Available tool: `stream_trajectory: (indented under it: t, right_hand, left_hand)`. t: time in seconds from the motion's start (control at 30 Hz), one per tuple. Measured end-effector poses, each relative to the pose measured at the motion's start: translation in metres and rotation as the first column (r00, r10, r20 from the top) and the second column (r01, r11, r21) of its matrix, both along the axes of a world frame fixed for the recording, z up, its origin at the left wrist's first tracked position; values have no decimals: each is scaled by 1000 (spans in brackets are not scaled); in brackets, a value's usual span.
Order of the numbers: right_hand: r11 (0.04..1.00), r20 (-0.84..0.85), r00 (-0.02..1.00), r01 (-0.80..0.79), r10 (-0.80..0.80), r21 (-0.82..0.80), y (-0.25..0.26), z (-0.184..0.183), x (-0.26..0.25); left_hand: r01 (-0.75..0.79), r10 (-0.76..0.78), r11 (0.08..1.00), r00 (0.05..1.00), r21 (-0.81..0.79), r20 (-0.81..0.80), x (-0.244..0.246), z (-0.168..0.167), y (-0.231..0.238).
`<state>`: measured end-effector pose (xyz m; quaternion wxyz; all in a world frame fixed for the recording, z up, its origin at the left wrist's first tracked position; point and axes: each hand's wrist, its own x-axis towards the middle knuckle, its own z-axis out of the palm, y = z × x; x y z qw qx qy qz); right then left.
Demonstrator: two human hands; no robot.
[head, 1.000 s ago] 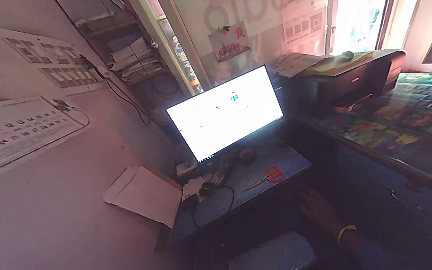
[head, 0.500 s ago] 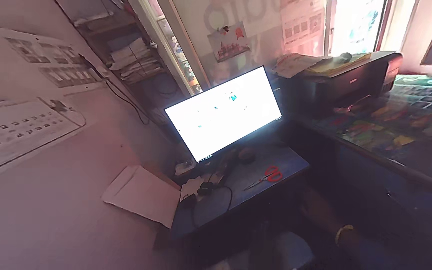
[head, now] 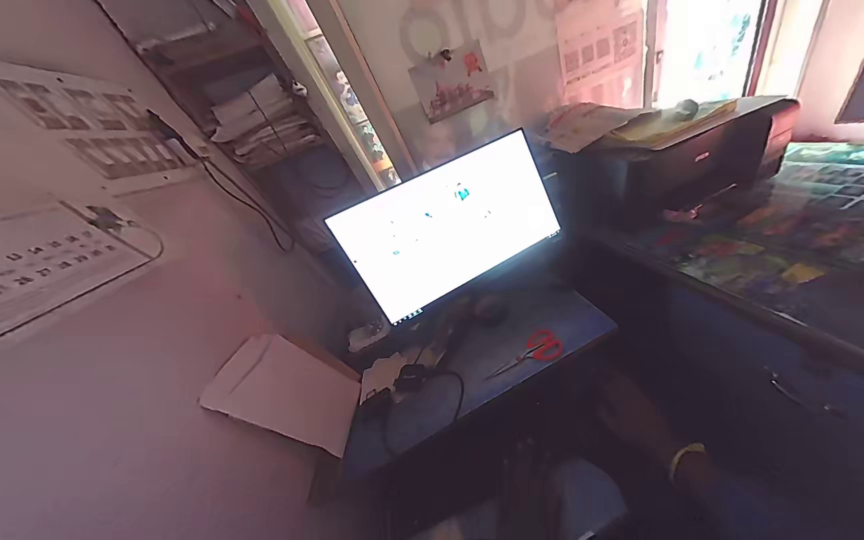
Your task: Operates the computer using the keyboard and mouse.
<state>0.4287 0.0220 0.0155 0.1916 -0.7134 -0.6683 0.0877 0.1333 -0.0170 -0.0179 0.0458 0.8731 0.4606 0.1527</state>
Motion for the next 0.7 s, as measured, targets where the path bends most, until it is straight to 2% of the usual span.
stream_trajectory:
  t: [0.27,0.6,0.7]
  right_hand:
    - [999,17,1000,-7,6,38,3,-6,2]
    - [999,7,1000,-7,6,51,4,-8,2]
    - [999,-13,1000,-10,11,39,4,-7,0]
  left_hand:
    - [-1,1,1000,1000,16,10,-1,-5,3]
    - [-84,84,996,996,-17,17,1,-1,2]
    - [-96,96,995,995,19,14,1,-5,2]
